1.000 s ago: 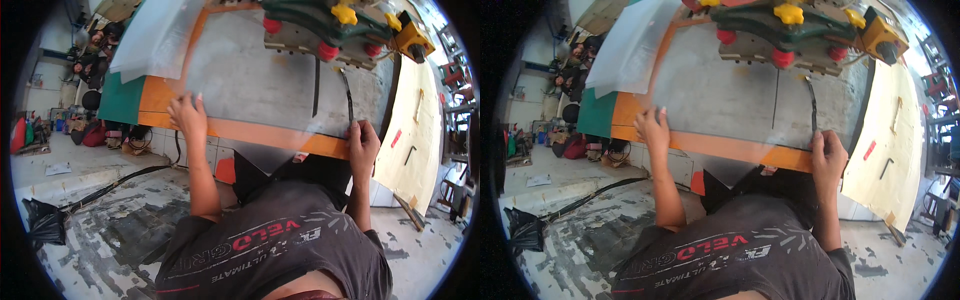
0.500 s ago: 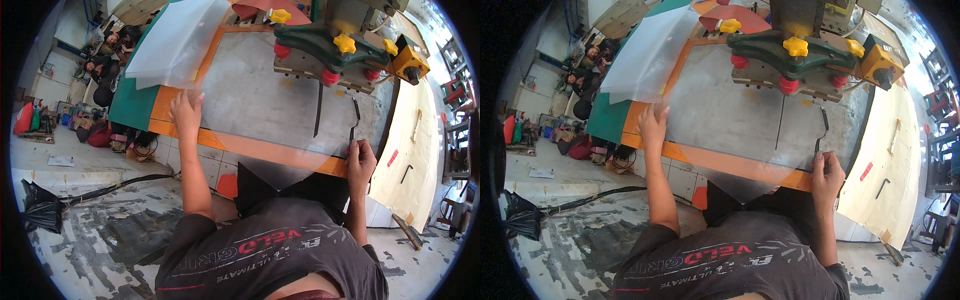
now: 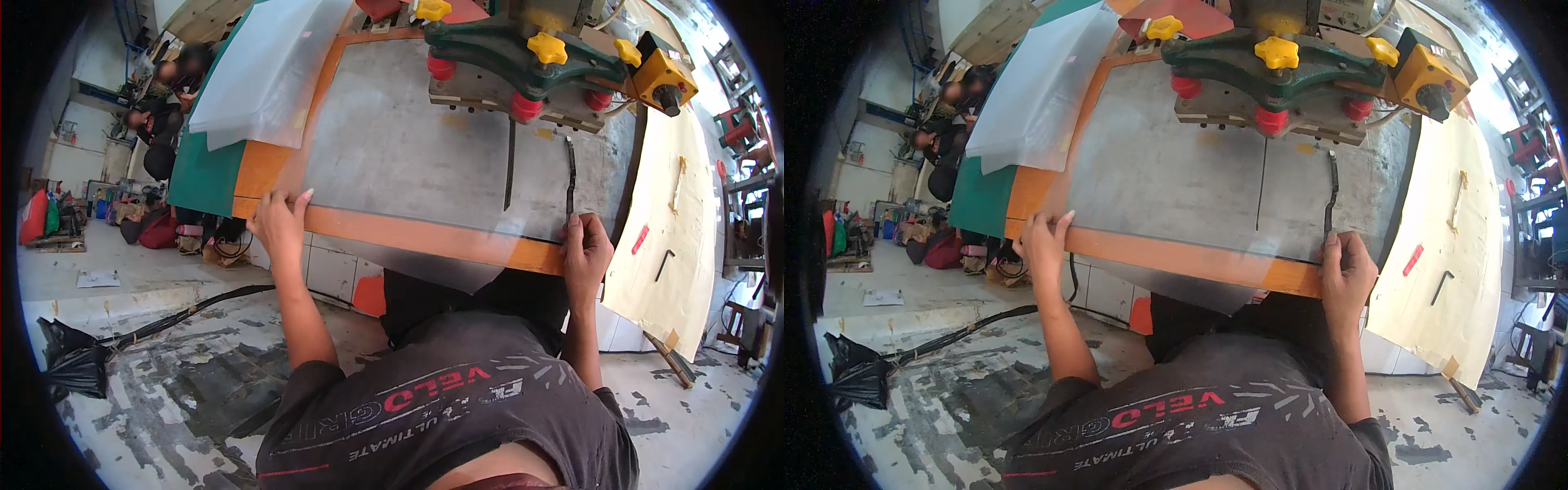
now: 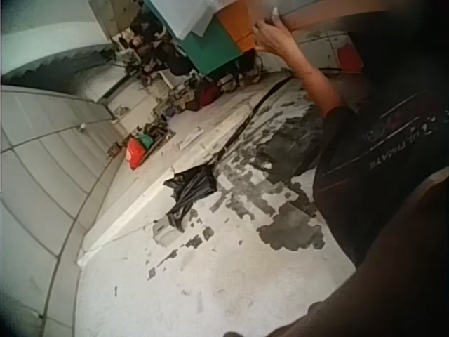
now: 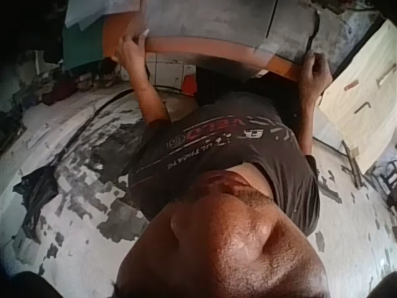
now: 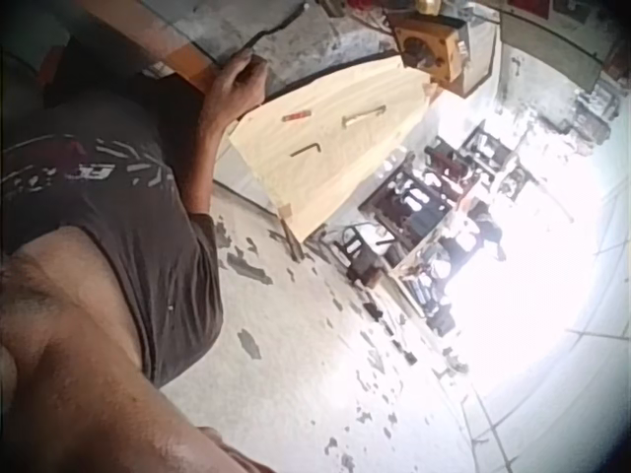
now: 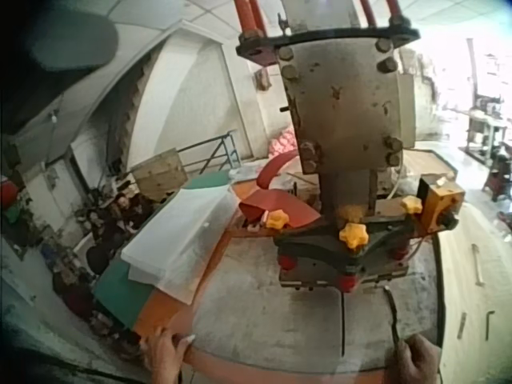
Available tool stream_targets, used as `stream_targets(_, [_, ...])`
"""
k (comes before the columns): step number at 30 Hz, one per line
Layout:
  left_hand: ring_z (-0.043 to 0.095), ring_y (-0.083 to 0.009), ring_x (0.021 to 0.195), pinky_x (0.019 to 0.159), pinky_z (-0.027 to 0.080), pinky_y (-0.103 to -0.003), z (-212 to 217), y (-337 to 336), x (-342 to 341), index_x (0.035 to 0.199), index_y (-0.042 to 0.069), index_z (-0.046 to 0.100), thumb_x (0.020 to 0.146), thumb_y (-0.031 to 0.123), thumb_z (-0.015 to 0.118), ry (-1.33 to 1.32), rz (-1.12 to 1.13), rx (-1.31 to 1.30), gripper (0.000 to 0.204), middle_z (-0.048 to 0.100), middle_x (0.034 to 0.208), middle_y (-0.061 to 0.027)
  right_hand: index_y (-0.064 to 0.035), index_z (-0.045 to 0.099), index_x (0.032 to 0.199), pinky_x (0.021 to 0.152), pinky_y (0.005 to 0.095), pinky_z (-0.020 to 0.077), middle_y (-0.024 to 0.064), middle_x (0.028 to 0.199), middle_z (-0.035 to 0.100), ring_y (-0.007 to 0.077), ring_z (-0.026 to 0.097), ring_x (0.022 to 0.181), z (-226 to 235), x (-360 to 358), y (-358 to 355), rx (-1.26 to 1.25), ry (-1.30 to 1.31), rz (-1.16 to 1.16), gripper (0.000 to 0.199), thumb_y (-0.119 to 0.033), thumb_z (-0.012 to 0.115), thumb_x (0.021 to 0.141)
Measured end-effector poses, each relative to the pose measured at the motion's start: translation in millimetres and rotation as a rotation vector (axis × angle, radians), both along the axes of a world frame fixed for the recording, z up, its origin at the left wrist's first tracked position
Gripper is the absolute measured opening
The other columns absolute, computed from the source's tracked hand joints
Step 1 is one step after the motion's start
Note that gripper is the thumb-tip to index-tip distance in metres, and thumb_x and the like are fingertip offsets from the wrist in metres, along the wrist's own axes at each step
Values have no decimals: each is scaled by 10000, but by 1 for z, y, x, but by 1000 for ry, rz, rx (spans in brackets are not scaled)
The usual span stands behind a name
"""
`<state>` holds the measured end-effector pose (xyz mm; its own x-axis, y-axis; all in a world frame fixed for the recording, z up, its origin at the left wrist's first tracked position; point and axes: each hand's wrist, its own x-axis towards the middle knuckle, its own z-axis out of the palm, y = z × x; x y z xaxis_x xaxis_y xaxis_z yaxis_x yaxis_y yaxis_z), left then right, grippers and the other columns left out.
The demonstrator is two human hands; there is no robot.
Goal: The person operates a high-frequency welding machine to join plastic components, manually aligning strips of material under the welding head and then peeling away excess plastic from the welded seam.
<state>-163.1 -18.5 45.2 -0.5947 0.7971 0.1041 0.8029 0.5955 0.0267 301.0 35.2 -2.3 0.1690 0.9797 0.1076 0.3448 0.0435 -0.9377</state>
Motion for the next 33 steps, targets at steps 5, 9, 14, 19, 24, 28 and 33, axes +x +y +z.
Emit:
stream_targets(5, [559, -406, 1403, 1178, 333, -653, -32, -17, -50, 1407, 11, 659, 1008, 490, 706, 47, -255, 420, 625, 617, 1500, -219, 16, 624, 870, 604, 296, 435, 35, 692, 615, 84, 522, 644, -1, 1, 0, 36, -51, 18, 261, -134, 634, 1084])
stream_targets(9, [441, -431, 1523, 1232, 319, -610, -32, -3, -27, 1508, 56, 610, 1037, 453, 675, -313, -560, 478, 619, 516, 1619, -225, 16, 628, 883, 610, 297, 439, 35, 707, 619, 88, 528, 651, -6, 4, 1, 33, -79, 31, 249, -132, 636, 1084])
stream_targets(14, [445, -412, 1536, 1239, 331, -551, -40, -28, -37, 1556, 171, 600, 1050, 462, 651, -189, -428, 247, 586, 498, 1647, -212, 15, 627, 897, 643, 285, 445, 25, 743, 627, 82, 540, 691, -5, 3, -2, -4, 40, 23, 246, -136, 635, 1090])
stream_targets(19, [482, -413, 1509, 1243, 343, -510, -21, -56, -27, 1483, 119, 657, 1033, 453, 688, -189, -160, 193, 561, 549, 1596, -227, 6, 627, 874, 633, 280, 432, 25, 736, 626, 80, 526, 686, -9, 6, -1, 23, -21, 10, 257, -138, 626, 1087])
stream_targets(24, [461, -409, 1529, 1265, 325, -495, -33, -44, -41, 1486, 96, 651, 1039, 431, 693, -168, -110, 238, 559, 535, 1606, -241, 7, 628, 874, 642, 278, 440, 29, 731, 630, 83, 533, 689, -8, 4, 3, 28, -40, 41, 249, -133, 629, 1080])
stream_targets(28, [369, -399, 1585, 1262, 289, -563, -42, -12, -37, 1601, 158, 535, 1060, 471, 639, -213, -500, 320, 634, 463, 1673, -202, 9, 630, 879, 641, 279, 449, 31, 734, 637, 85, 546, 688, -5, 5, 1, 22, -44, 47, 246, -133, 630, 1079])
stream_targets(33, [335, -393, 1606, 1275, 247, -601, -63, -7, -67, 1625, 193, 513, 1095, 494, 569, -171, -419, 234, 613, 432, 1694, -207, 7, 630, 885, 629, 274, 446, 32, 738, 639, 76, 547, 683, -6, 6, -3, 11, 10, 16, 252, -142, 630, 1088])
